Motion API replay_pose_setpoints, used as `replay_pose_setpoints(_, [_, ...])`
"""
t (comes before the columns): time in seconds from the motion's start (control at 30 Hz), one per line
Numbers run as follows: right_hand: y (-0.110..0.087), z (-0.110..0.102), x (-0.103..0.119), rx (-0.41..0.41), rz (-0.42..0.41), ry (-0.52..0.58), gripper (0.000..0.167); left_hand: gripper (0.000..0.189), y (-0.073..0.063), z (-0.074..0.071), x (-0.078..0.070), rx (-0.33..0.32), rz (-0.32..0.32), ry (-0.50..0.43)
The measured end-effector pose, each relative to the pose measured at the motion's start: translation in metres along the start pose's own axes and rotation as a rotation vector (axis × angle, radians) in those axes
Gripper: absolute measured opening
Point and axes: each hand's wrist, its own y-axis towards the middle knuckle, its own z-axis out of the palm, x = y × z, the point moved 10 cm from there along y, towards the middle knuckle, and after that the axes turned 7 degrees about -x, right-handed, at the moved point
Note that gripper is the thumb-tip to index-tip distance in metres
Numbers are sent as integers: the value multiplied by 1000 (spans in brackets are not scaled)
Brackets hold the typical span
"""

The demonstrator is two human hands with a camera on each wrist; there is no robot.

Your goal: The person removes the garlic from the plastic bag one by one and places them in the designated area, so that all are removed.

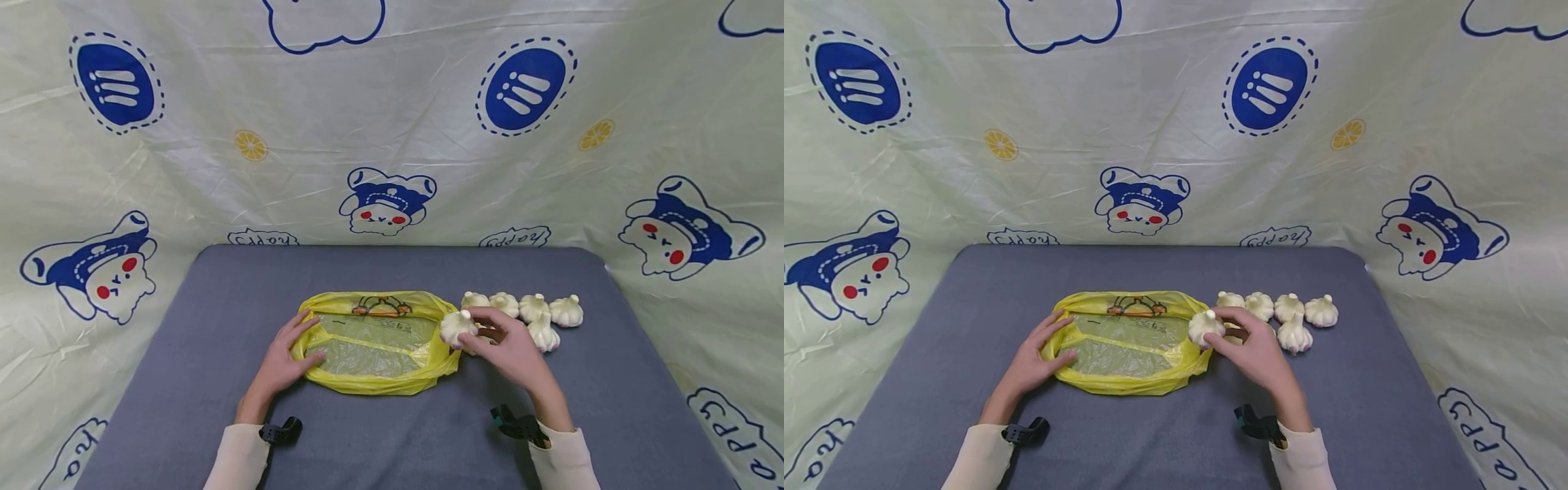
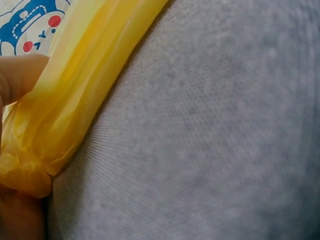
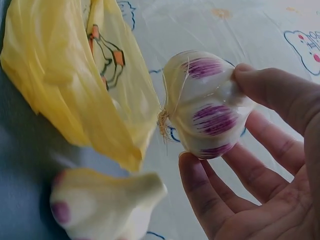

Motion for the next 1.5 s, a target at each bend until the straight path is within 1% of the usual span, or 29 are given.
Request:
replay_pose_setpoints(0.2, [-4,-23,-2,-65,8,-7,39,67,0,0,0,7,-6,8])
replay_pose_setpoints(0.4, [-11,-47,-2,-137,20,-63,39,67,1,0,-1,6,-3,3])
replay_pose_setpoints(0.5, [-14,-57,-5,-167,35,-86,40,67,0,0,-1,6,-6,0])
replay_pose_setpoints(0.7, [-23,-80,-17,-229,55,-154,42,67,0,1,1,12,-14,4])
replay_pose_setpoints(0.77, [-25,-89,-21,-256,60,-173,42,66,0,1,1,8,-8,10])
replay_pose_setpoints(0.93, [-32,-107,-31,-322,89,-171,43,65,0,1,1,-5,10,24])
replay_pose_setpoints(1.1, [-35,-120,-36,-367,109,-181,42,65,0,1,1,1,2,25])
replay_pose_setpoints(1.33, [-44,-141,-54,-407,204,-295,44,65,0,1,0,8,-7,5])
replay_pose_setpoints(1.5, [-52,-160,-65,-452,227,-300,47,64,-1,1,0,1,-7,10])
